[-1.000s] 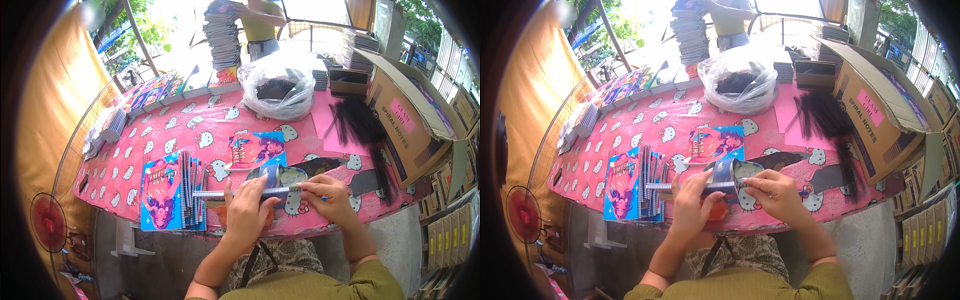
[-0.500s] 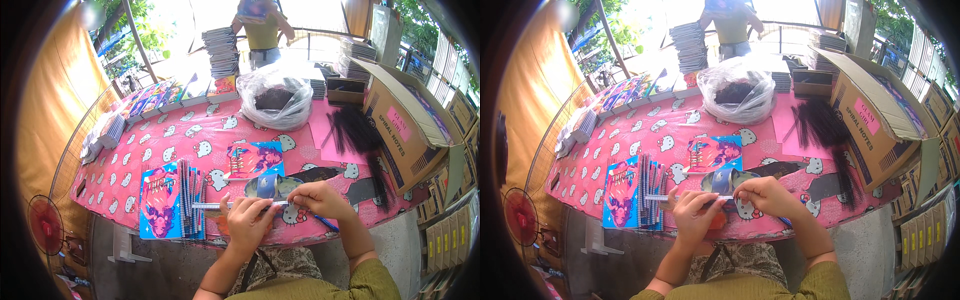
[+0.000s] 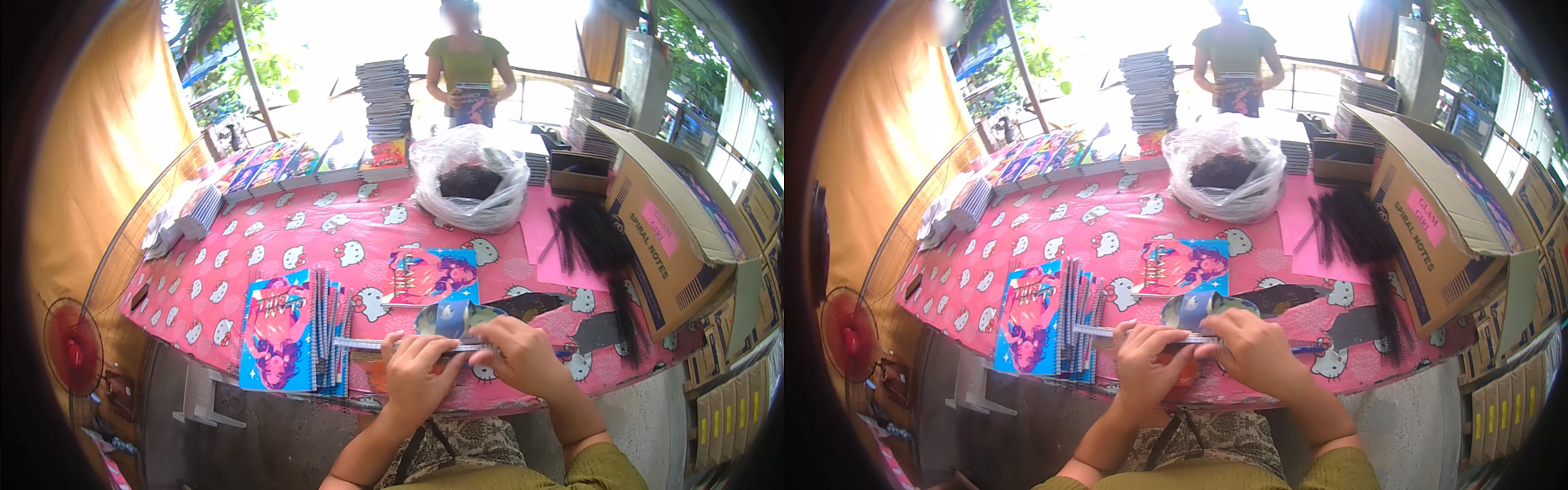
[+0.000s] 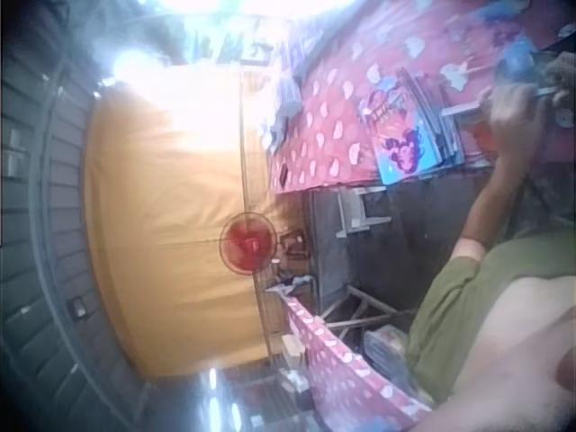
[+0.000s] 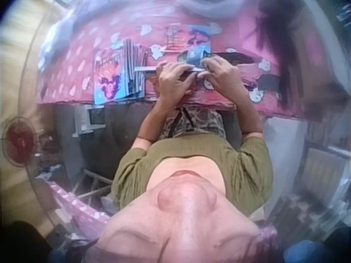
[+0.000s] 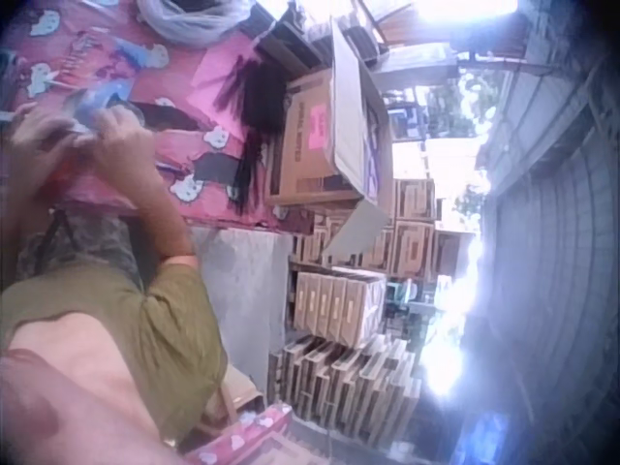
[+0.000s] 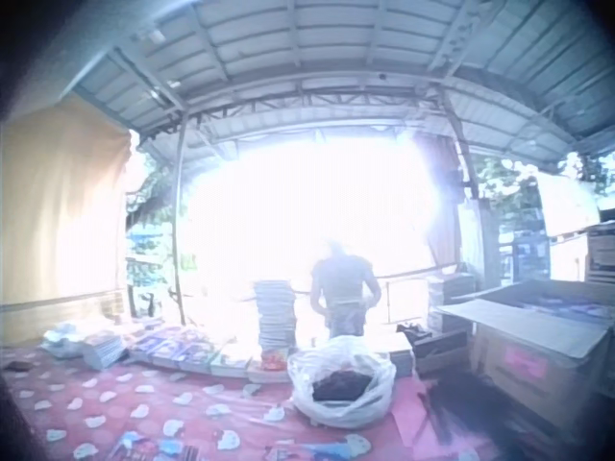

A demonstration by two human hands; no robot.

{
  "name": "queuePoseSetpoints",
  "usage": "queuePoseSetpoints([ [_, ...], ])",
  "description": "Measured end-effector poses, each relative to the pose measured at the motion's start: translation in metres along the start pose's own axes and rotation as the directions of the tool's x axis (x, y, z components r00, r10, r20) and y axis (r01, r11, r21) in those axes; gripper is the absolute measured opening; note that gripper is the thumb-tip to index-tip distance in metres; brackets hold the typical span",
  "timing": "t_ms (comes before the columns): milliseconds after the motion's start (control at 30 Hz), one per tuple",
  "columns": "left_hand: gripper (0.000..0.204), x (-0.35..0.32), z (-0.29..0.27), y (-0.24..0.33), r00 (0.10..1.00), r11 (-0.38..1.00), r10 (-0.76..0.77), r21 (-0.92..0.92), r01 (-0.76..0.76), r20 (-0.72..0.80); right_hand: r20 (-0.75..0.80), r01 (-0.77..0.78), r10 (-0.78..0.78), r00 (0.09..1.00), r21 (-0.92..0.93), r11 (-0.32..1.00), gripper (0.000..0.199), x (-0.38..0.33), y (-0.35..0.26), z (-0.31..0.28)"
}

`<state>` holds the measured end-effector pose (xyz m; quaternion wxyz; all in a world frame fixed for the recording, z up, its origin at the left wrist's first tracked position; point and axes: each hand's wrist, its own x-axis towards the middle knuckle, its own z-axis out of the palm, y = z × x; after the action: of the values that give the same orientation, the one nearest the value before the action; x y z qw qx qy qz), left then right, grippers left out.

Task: The person assembles notebooks by threading plastic spirals into pre-punched holes and then uses a blue cutting tool to trim and bend the ends of the spirals.

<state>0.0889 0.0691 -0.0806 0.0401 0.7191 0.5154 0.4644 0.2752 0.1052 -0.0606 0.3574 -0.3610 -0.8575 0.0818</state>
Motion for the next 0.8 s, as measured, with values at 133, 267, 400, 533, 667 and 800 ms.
queuePoseSetpoints([
  [133,0.025,0.014,-0.027,0.019,0.999,0.969,-0.035,-0.246,0.030,-0.013,-0.055,-0.044,0.046,0.997,0.034,0.998,0.015,0.002,-0.005,0.000],
  [267,0.026,0.032,-0.097,0.059,0.970,0.503,0.152,-0.859,0.090,0.191,-0.050,-0.100,0.107,0.993,0.134,0.986,0.015,0.001,-0.006,0.002],
  [400,0.042,0.015,-0.084,0.111,0.962,0.343,0.185,-0.905,-0.253,-0.200,-0.010,-0.134,0.138,0.990,0.179,0.975,0.016,0.000,-0.009,0.004],
  [533,0.059,0.023,-0.108,0.109,0.897,0.357,0.397,-0.867,-0.347,-0.195,-0.033,-0.140,0.147,0.989,0.165,0.976,0.016,0.000,-0.004,0.001],
  [667,0.049,0.033,-0.109,0.082,0.881,0.476,0.396,-0.762,-0.439,-0.259,-0.003,-0.148,0.150,0.989,0.137,0.979,0.017,0.001,-0.001,-0.001],
  [800,0.037,0.027,-0.123,0.051,0.923,0.616,0.302,-0.690,-0.379,-0.237,-0.002,-0.131,0.133,0.991,0.157,0.979,0.017,0.004,-0.005,0.003],
])
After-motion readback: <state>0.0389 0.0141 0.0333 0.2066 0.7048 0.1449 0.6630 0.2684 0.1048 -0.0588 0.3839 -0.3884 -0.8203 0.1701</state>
